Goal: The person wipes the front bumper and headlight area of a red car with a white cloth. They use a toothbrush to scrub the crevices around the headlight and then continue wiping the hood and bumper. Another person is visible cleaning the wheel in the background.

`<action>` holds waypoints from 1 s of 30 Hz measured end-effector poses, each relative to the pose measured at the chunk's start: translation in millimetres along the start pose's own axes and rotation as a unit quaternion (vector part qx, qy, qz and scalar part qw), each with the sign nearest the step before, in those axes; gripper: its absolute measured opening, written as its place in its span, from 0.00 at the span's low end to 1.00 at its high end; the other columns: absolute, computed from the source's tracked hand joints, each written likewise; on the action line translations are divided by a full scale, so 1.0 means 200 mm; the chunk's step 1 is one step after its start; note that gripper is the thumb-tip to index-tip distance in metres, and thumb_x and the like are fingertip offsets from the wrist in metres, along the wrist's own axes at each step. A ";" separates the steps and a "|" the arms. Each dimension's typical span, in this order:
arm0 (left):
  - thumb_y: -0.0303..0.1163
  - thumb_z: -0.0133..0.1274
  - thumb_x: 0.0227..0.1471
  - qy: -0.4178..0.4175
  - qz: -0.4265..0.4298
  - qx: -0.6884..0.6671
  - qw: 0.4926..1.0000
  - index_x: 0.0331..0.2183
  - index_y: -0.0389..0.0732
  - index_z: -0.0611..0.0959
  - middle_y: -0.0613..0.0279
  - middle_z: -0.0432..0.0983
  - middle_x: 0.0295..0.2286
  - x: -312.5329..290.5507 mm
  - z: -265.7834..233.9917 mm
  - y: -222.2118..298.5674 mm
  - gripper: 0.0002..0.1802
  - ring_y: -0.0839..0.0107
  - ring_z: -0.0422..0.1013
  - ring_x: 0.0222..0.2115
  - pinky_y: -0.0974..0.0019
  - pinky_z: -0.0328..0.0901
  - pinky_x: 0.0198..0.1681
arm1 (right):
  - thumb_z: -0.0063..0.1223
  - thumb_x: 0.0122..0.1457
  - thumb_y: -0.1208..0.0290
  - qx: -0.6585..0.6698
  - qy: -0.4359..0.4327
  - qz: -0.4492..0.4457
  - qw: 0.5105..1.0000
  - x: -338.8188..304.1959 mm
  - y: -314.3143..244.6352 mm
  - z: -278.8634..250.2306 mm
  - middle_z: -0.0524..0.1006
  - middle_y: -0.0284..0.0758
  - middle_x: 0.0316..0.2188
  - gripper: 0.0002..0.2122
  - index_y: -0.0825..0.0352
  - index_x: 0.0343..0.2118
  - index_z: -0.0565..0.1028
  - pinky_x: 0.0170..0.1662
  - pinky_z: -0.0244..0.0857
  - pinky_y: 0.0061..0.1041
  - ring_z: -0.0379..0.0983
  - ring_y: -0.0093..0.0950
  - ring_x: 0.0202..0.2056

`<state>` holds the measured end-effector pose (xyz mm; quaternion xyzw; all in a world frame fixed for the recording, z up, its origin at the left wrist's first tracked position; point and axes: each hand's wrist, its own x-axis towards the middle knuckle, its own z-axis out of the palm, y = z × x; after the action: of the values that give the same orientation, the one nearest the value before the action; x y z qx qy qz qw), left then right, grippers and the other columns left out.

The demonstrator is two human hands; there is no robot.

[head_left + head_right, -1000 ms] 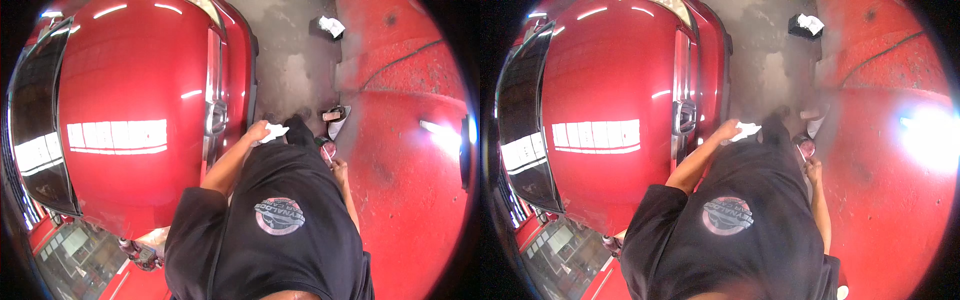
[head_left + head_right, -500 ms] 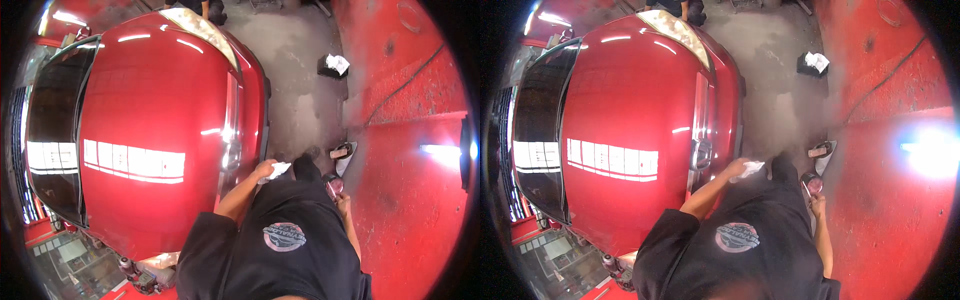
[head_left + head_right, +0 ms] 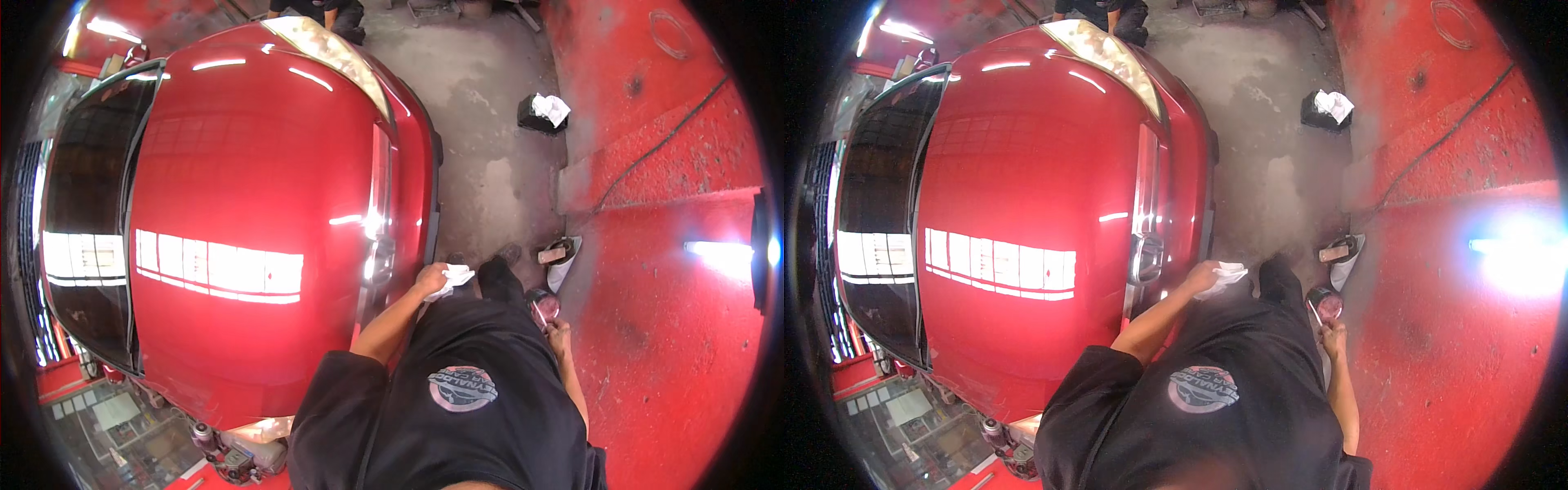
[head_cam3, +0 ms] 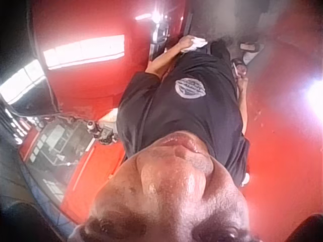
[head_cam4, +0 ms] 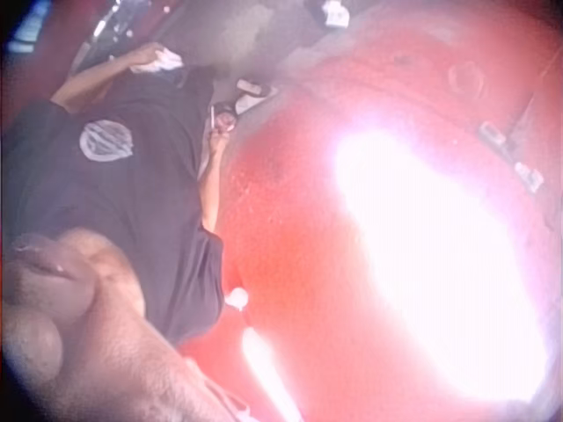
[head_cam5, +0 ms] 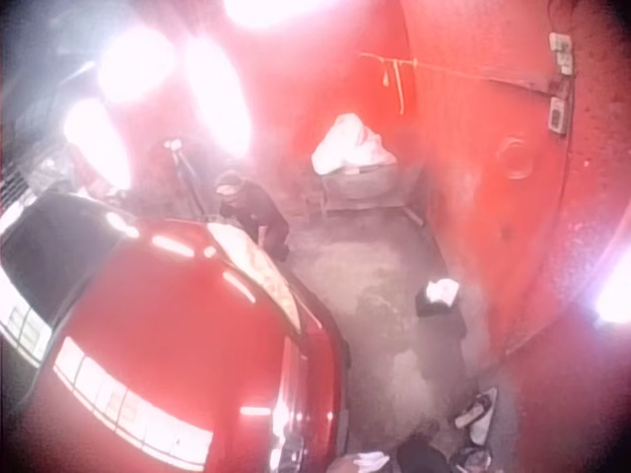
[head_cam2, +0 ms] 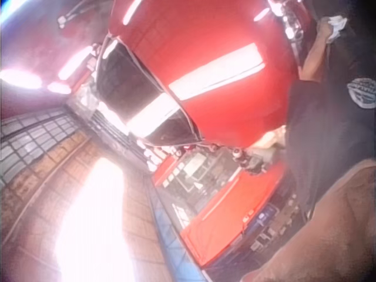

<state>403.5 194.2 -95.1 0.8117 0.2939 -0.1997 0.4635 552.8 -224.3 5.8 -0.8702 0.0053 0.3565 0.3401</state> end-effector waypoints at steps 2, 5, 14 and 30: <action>0.27 0.50 0.48 0.037 -0.001 0.025 0.999 0.40 0.42 0.85 0.46 0.80 0.40 -0.06 -0.06 0.12 0.16 0.48 0.75 0.44 0.50 0.69 0.48 | 0.47 0.52 0.76 0.016 0.014 -0.011 1.000 0.01 0.04 0.00 0.79 0.39 0.22 0.15 0.74 0.41 0.79 0.21 0.68 0.26 0.75 0.25 0.18; 0.26 0.52 0.47 0.114 0.028 0.078 0.990 0.36 0.42 0.86 0.46 0.79 0.40 -0.08 -0.10 0.13 0.13 0.45 0.75 0.41 0.48 0.69 0.47 | 0.47 0.53 0.77 0.023 0.003 0.000 1.000 0.00 0.01 0.01 0.79 0.39 0.22 0.15 0.74 0.41 0.79 0.22 0.69 0.26 0.75 0.26 0.19; 0.29 0.55 0.48 0.285 0.030 0.243 0.927 0.43 0.31 0.81 0.51 0.63 0.56 -0.02 -0.35 0.30 0.19 0.48 0.60 0.55 0.49 0.60 0.57 | 0.47 0.52 0.76 -0.008 -0.008 -0.015 1.000 -0.01 0.01 -0.02 0.79 0.40 0.21 0.14 0.73 0.40 0.80 0.21 0.67 0.27 0.73 0.26 0.17; 0.29 0.47 0.54 0.239 -0.061 0.196 0.949 0.58 0.25 0.67 0.30 0.43 0.63 -0.06 -0.19 0.07 0.31 0.32 0.41 0.64 0.39 0.42 0.67 | 0.47 0.52 0.77 0.021 -0.003 0.031 0.999 0.01 -0.07 -0.07 0.78 0.38 0.20 0.15 0.75 0.40 0.79 0.17 0.62 0.23 0.71 0.23 0.15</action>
<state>405.7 217.3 -60.2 0.8911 0.3998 -0.0813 0.1988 566.3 -221.8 21.2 -0.8612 0.0393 0.3689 0.3473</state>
